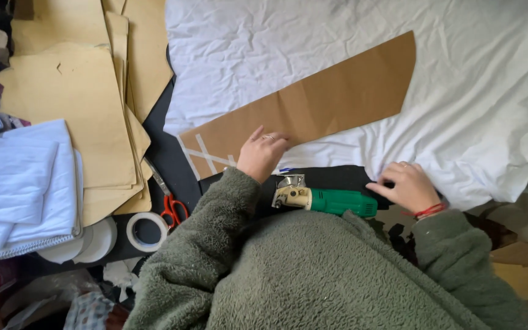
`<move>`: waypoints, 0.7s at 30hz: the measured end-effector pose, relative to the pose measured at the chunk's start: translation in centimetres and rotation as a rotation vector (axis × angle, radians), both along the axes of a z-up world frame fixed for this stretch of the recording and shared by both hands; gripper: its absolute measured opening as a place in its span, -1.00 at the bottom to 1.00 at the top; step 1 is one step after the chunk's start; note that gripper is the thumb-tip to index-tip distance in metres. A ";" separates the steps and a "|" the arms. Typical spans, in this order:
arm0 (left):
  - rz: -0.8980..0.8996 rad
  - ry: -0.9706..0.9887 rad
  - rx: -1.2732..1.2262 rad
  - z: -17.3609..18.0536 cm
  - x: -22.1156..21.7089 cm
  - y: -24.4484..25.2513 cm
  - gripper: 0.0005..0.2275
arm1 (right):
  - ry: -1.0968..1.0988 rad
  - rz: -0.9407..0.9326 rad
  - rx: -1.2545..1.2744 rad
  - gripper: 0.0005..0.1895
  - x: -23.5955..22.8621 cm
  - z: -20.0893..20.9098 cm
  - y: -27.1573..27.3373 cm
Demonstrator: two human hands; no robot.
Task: The person uses a green electric rotary cutter to cut a piece of white fabric on a black table. They place a brown paper pattern on the fabric, trace its outline with a blue pen, and then cut along the marked line. The person also handles stacks of white fabric and brown paper patterns throughout the process.
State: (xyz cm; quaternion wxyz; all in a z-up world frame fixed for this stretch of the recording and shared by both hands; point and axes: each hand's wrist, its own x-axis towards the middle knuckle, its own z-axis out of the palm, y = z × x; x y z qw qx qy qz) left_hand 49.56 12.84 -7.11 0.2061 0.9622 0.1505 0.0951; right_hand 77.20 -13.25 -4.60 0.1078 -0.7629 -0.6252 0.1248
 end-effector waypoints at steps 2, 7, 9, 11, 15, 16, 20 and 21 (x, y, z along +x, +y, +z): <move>0.221 -0.076 -0.136 1.4 -1.7 0.6 -0.95 | 0.239 -0.223 -0.071 -0.67 1.2 0.1 0.6; 0.920 -0.237 -0.286 1.8 -9.9 0.3 -0.83 | 0.516 -0.540 0.283 -0.78 7.8 -5.5 3.5; 1.014 -0.272 -0.246 -0.5 -12.9 0.2 -0.73 | 0.661 -0.599 0.379 -0.69 10.2 -7.5 5.9; 1.081 -0.238 -0.245 -3.2 -16.0 -0.7 -0.47 | 0.869 -0.762 0.363 -0.57 11.6 -9.5 7.9; 1.127 -0.212 -0.450 -4.5 -16.5 -1.3 -0.35 | 0.868 -0.829 0.273 -0.56 12.2 -10.0 9.8; 1.139 -0.217 -0.545 -4.1 -16.2 -1.5 -0.36 | 0.851 -0.857 0.265 -0.55 12.4 -10.2 9.7; 1.176 -0.263 -0.672 -1.6 -15.3 -1.4 -0.43 | 0.876 -0.915 0.288 -0.53 12.5 -10.8 9.2; 1.176 -0.267 -0.673 -1.6 -15.5 -1.3 -0.43 | 0.873 -0.913 0.290 -0.53 12.6 -11.1 9.3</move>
